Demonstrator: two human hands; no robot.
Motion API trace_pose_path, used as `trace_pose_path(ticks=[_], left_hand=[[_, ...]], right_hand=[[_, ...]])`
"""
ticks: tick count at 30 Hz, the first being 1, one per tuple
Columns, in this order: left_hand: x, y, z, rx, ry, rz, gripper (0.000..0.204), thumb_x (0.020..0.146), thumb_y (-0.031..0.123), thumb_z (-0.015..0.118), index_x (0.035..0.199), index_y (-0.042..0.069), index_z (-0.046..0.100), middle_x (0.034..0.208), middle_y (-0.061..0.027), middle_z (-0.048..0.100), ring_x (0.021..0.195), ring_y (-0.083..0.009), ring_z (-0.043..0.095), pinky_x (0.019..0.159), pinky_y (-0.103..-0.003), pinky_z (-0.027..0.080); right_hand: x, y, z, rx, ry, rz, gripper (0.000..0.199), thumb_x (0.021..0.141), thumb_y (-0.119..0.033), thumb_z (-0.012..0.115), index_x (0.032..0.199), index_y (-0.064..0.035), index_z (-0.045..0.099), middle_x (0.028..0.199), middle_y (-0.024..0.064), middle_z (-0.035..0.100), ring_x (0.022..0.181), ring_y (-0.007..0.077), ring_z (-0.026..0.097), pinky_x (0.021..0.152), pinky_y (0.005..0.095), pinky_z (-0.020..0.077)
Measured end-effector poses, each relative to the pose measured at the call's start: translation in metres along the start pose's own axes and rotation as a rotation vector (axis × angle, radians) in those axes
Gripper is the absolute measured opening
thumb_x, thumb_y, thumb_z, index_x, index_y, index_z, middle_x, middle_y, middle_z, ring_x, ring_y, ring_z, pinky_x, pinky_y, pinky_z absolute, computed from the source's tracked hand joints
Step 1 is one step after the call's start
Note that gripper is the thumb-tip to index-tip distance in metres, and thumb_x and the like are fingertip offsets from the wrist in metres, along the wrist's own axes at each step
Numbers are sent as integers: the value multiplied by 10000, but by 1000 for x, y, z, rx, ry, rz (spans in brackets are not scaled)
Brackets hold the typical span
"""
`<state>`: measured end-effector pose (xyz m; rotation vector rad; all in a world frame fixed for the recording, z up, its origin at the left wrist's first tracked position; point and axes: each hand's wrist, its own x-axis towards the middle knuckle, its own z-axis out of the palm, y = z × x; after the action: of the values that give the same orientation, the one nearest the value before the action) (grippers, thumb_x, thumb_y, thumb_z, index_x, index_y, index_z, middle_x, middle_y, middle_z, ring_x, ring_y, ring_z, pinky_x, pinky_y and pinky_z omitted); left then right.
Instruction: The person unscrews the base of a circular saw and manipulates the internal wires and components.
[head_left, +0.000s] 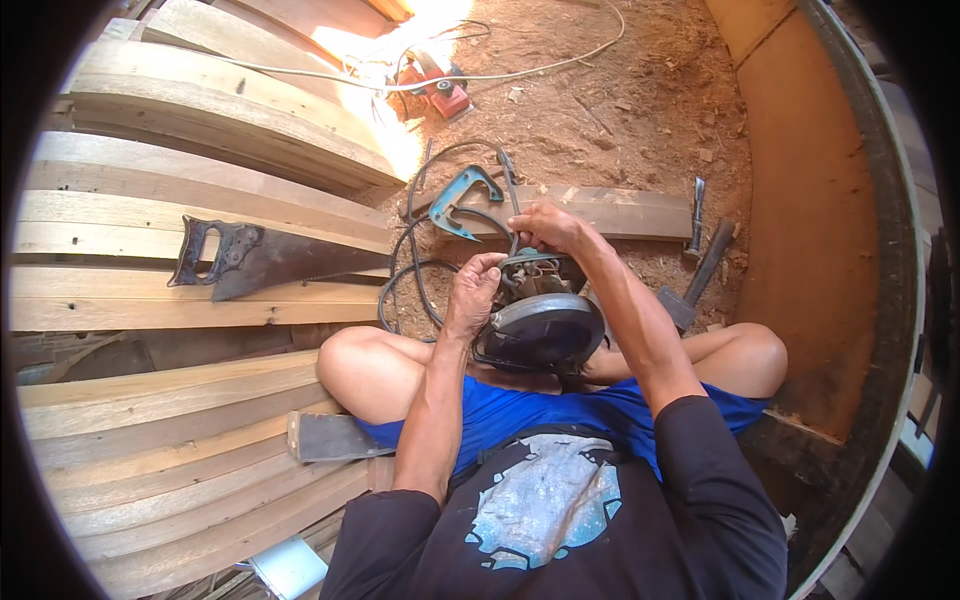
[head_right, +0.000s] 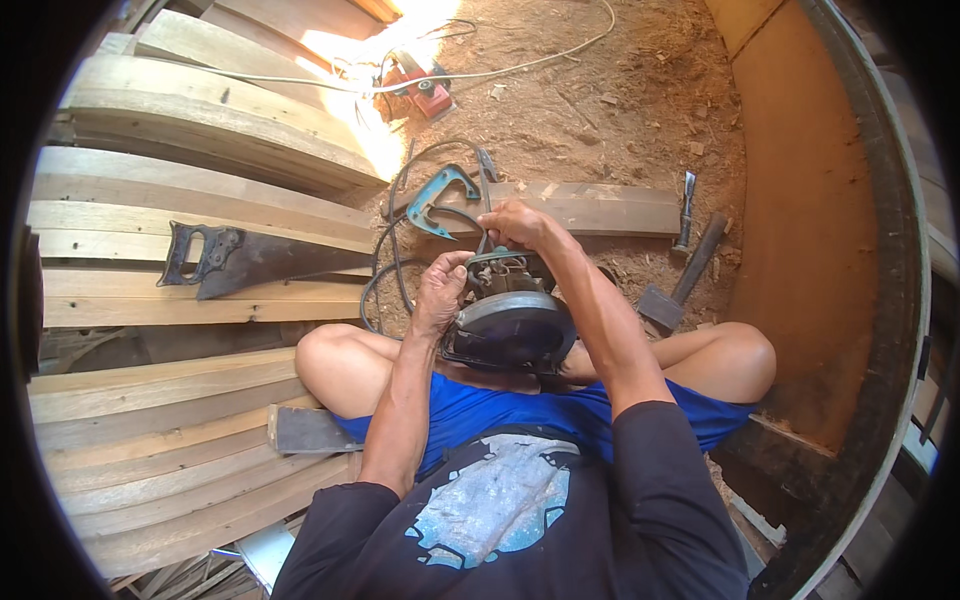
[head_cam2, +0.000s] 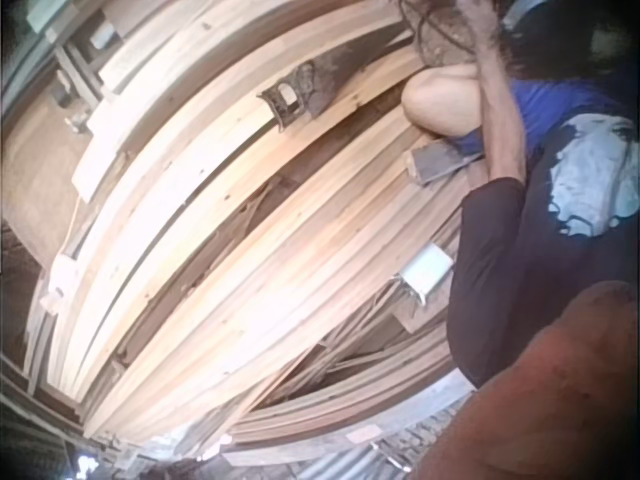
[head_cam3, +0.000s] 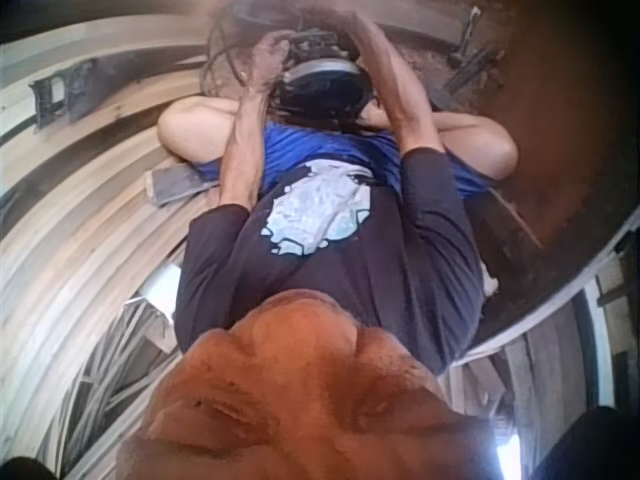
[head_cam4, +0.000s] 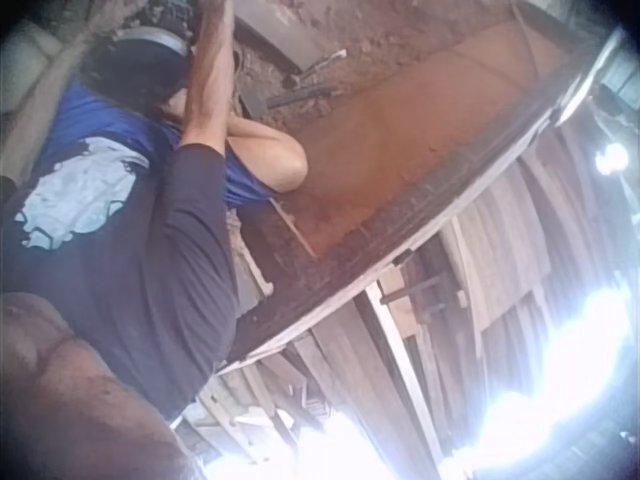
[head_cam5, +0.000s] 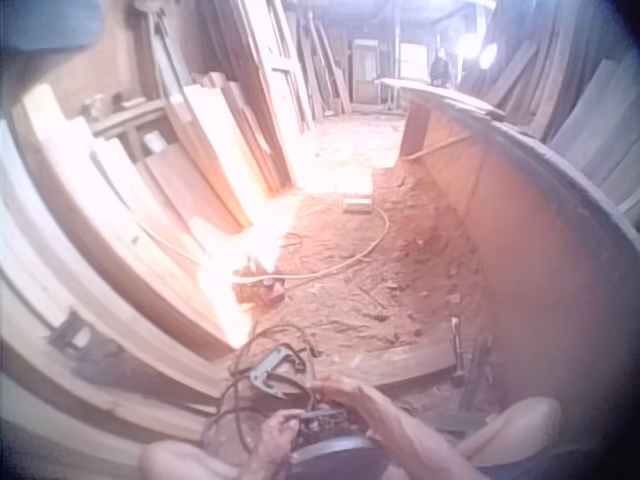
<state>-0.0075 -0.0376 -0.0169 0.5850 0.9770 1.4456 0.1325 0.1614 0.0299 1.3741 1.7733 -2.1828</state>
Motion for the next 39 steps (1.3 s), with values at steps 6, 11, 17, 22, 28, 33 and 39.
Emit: trace_pose_path(ticks=[6, 11, 17, 22, 28, 33, 39], left_hand=[[1, -1, 8, 102, 70, 69, 398, 1098, 147, 610, 1463, 2, 539, 1218, -93, 736, 1030, -127, 717, 919, -275, 588], [1, 1, 6, 127, 47, 22, 398, 1112, 160, 583, 1471, -4, 536, 1225, -102, 738, 1042, -143, 722, 941, -293, 593], [19, 8, 8, 132, 52, -42, 293, 1099, 97, 580, 1353, -24, 662, 1145, -38, 750, 1006, -93, 673, 938, -254, 540], [27, 8, 3, 144, 62, -80, 285, 1102, 63, 552, 1349, -23, 664, 1157, -50, 749, 995, -94, 673, 920, -256, 543], [35, 4, -9, 80, 24, -111, 299, 1114, 86, 532, 1375, -24, 629, 1182, -97, 747, 1010, -135, 706, 920, -304, 582], [36, 7, -1, 30, 20, -131, 299, 1107, 88, 550, 1369, -27, 638, 1165, -76, 753, 981, -98, 696, 890, -272, 575], [37, 8, -8, 127, 27, -96, 308, 1107, 87, 537, 1376, -30, 629, 1168, -84, 753, 1003, -121, 703, 923, -292, 582]], right_hand=[[6, 3, -3, -131, -37, 23, 379, 1016, -379, 704, 764, -99, 669, 614, -6, 579, 475, 76, 489, 395, 248, 334], [26, 6, 2, -277, -103, 19, 412, 1028, -425, 670, 831, -65, 710, 666, 26, 634, 551, 122, 555, 489, 312, 427], [17, -5, -5, -737, 58, -77, 433, 1025, -403, 637, 1078, 10, 758, 786, 129, 752, 733, 264, 701, 752, 425, 552], [-68, 8, -22, -429, 659, -337, 393, 1044, -312, 557, 1023, 27, 754, 886, 191, 756, 865, 262, 730, 827, 436, 565], [-148, 61, -4, -409, 735, -250, 317, 996, -269, 594, 1071, -9, 759, 988, 242, 758, 988, 416, 731, 901, 497, 555], [-160, 51, 23, -347, 640, -369, 291, 1001, -255, 625, 1077, -11, 765, 985, 231, 758, 967, 409, 734, 884, 482, 562], [-158, 44, 28, -379, 575, -428, 233, 995, -184, 629, 1065, -6, 762, 988, 245, 749, 954, 432, 720, 845, 500, 551]])
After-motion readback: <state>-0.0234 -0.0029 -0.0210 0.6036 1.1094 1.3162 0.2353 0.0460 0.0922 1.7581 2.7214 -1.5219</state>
